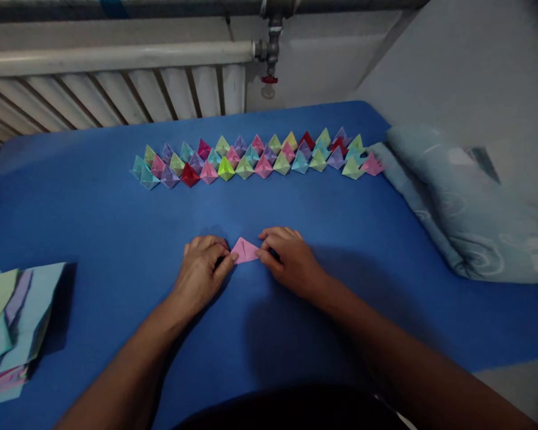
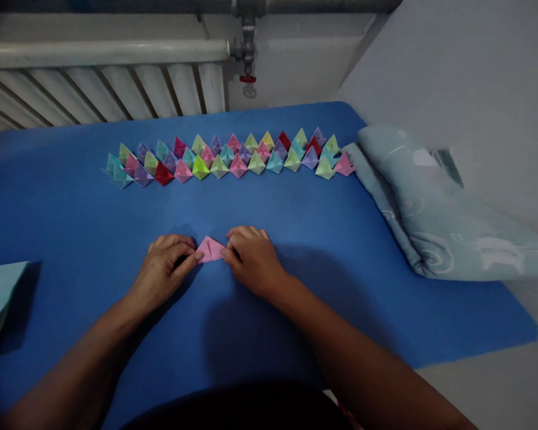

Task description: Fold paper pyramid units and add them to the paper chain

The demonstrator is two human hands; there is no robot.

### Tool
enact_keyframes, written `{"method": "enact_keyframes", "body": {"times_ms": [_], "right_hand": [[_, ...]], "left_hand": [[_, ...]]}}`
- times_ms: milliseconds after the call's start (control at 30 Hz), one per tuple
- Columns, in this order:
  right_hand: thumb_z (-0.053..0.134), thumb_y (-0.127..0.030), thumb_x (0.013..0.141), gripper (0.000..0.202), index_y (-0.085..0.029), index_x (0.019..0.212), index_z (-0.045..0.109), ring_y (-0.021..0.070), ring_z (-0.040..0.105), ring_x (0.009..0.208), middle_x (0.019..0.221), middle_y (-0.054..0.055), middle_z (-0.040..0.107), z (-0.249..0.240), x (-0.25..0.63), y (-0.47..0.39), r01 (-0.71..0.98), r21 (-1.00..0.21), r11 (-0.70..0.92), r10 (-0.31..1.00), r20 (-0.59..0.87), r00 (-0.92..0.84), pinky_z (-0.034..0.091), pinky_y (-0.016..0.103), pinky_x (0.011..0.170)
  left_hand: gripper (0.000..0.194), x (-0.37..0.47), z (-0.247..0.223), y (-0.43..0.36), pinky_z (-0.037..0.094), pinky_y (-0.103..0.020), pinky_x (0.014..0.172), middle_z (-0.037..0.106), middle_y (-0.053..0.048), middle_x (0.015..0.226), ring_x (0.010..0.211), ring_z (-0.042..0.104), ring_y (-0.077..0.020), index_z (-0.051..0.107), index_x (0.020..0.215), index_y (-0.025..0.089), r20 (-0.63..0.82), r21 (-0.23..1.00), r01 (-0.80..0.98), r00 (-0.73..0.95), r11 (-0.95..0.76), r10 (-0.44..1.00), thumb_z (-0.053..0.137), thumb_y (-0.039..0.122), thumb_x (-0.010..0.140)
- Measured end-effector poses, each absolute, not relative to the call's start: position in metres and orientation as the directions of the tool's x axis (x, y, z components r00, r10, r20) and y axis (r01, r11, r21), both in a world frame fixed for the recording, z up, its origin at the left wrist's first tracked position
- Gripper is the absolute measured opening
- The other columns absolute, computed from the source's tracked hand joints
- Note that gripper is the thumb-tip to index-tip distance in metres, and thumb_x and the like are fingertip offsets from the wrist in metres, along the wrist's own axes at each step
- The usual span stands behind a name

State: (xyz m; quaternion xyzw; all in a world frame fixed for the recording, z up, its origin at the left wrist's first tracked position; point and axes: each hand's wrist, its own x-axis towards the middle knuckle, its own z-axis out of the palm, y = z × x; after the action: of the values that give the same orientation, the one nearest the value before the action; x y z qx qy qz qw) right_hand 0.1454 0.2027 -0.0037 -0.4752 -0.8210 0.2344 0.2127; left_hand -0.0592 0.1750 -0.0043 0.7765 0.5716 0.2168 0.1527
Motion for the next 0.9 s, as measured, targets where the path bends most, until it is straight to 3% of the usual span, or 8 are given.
{"method": "enact_keyframes", "body": {"times_ms": [900], "right_hand": [[0.058,-0.020,0.085,0.018,-0.018,0.067,0.055,0.0221,0.056,0.098,0.108,0.008,0.065,-0.0055,0.1390,0.2023,0.735,-0.552,0.393,0.911,0.129,-0.391,0.038,0.037,0.084]], "left_hand": [[0.024,-0.0558,-0.0062,0.1793,0.040,-0.041,0.075,0.063,-0.006,0.087,0.083,0.053,-0.0238,0.058,0.071,0.019,0.147,0.363,0.884,0.258,-0.295,0.955,0.056,0.035,0.089]]}}
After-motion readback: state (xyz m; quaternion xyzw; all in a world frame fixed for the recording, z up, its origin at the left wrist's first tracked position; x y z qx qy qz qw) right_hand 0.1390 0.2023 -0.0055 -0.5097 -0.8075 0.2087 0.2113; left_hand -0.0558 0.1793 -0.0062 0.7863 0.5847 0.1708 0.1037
